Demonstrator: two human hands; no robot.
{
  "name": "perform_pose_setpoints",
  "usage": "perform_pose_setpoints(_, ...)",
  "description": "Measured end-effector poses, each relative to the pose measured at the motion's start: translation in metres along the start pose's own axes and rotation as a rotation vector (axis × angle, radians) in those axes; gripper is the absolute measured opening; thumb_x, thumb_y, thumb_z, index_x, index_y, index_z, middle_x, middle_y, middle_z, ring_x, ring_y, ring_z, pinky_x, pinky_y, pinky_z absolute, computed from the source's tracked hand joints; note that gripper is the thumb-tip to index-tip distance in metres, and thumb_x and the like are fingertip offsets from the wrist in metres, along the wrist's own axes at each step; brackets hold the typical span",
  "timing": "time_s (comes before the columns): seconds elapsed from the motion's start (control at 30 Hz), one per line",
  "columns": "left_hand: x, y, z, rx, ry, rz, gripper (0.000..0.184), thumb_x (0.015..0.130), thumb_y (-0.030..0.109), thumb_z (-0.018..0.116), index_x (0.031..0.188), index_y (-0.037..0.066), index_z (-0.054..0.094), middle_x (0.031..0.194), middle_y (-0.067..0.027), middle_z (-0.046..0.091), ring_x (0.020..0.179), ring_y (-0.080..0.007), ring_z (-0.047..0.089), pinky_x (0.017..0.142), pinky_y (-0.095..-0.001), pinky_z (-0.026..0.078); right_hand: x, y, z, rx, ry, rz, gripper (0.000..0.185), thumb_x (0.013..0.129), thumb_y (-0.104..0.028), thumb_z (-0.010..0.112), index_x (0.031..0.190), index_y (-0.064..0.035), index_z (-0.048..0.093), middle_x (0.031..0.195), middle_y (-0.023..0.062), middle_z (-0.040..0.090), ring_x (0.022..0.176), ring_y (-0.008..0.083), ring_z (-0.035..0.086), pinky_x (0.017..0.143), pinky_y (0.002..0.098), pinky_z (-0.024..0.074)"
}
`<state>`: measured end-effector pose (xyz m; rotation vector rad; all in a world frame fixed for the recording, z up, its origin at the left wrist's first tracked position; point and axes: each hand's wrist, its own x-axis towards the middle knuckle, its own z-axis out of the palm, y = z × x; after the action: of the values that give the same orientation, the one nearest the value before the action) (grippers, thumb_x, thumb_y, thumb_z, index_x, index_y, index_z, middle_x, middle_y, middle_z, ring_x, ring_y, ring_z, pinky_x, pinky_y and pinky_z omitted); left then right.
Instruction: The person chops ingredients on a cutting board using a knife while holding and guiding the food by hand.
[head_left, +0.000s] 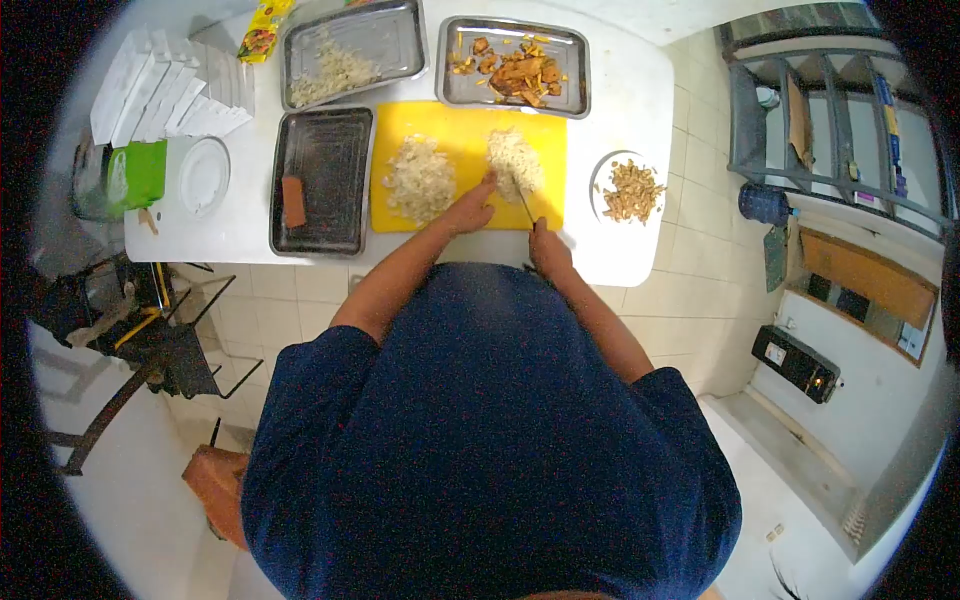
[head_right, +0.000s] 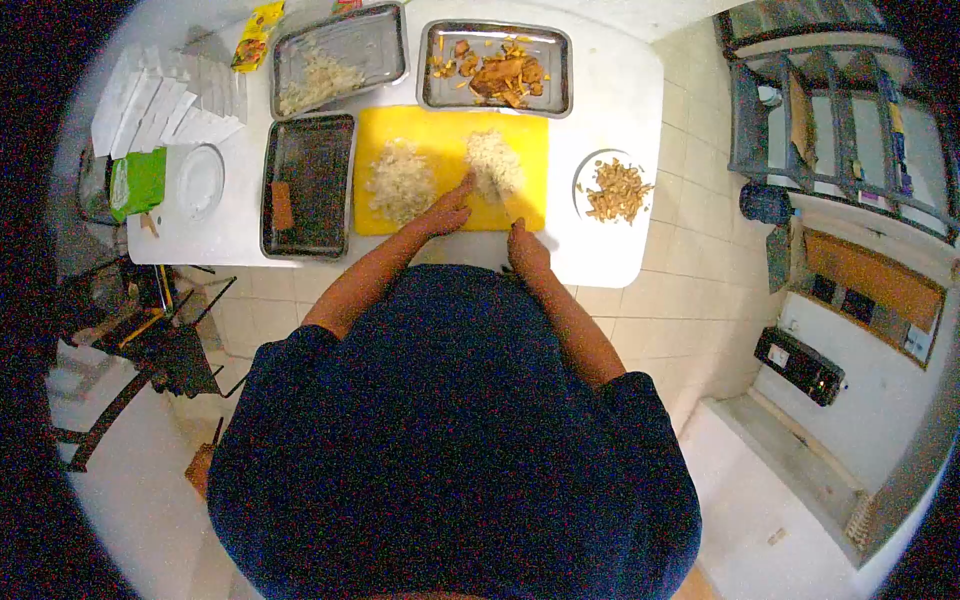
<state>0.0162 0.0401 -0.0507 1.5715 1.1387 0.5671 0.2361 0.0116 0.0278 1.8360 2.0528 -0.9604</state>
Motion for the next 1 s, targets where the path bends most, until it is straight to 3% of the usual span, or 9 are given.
perform_pose_setpoints(0.1, 0.002, 0.002, -0.006, 0.02, -0.049, -0.043, 0.079, 0.078, 0.005, 0.046, 0.147, -0.003, 0.007, 0.153, -0.0232, 0.007, 0.143, -0.0332, 0.006, 0.116, -0.036, 0.008, -0.001, 0.0, 0.003, 0.004, 0.042, -0.014, 0.033, 0.095, -0.029, 0.044, 0.11, -0.0011, 0.038, 0.079, 0.0289, 0.061, 0.075, 0.0467, 0.06, 0.066, 0.0558, 0.046)
perform_pose_setpoints(0.3, -0.005, 0.004, -0.002, 0.051, 0.055, 0.1, 0.074, 0.076, 0.001, 0.045, 0.145, -0.005, 0.017, 0.151, -0.0275, 0.014, 0.141, -0.035, 0.015, 0.116, -0.0364, 0.013, -0.002, -0.014, -0.037, 0.04, -0.05, 0.01, 0.032, 0.095, -0.029, 0.046, 0.104, 0.0019, 0.045, 0.085, 0.0295, 0.062, 0.081, 0.0463, 0.061, 0.072, 0.0542, 0.0474)
perform_pose_setpoints(0.4, -0.003, 0.008, -0.002, 0.03, 0.056, -0.023, 0.074, 0.078, 0.003, 0.044, 0.145, -0.005, 0.015, 0.152, -0.0242, 0.012, 0.141, -0.0358, 0.014, 0.116, -0.0398, 0.013, -0.003, -0.017, -0.049, 0.023, -0.067, 0.006, 0.033, 0.095, -0.029, 0.045, 0.104, 0.0021, 0.047, 0.086, 0.0292, 0.063, 0.082, 0.0458, 0.061, 0.073, 0.0532, 0.0482)
perform_pose_setpoints(0.5, -0.009, 0.014, -0.003, 0.147, 0.046, -0.098, 0.073, 0.076, 0.002, 0.045, 0.144, -0.004, 0.02, 0.152, -0.0244, 0.013, 0.141, -0.0384, 0.014, 0.116, -0.043, 0.014, -0.012, -0.032, -0.07, -0.069, -0.065, 0.036, 0.033, 0.095, -0.029, 0.044, 0.105, 0.0015, 0.047, 0.087, 0.0289, 0.063, 0.082, 0.0452, 0.062, 0.073, 0.053, 0.0484)
perform_pose_setpoints(0.6, -0.014, 0.016, 0.002, 0.471, -0.011, -0.125, 0.075, 0.074, 0.005, 0.049, 0.144, -0.003, 0.024, 0.153, -0.023, 0.009, 0.142, -0.0373, 0.011, 0.115, -0.0447, 0.015, -0.016, -0.034, -0.072, -0.088, -0.083, 0.039, 0.032, 0.095, -0.03, 0.044, 0.105, 0.0005, 0.047, 0.087, 0.0286, 0.063, 0.082, 0.0447, 0.062, 0.072, 0.053, 0.0484)
perform_pose_setpoints(1.0, -0.016, 0.033, 0.0, 0.543, -0.095, -0.183, 0.079, 0.075, 0.007, 0.051, 0.147, 0.002, 0.018, 0.155, -0.0205, 0.002, 0.143, -0.037, 0.006, 0.115, -0.0488, 0.013, -0.021, -0.035, -0.057, -0.14, -0.129, 0.014, 0.029, 0.096, -0.029, 0.042, 0.105, -0.0015, 0.045, 0.081, 0.0262, 0.063, 0.077, 0.0437, 0.063, 0.068, 0.0528, 0.0488)
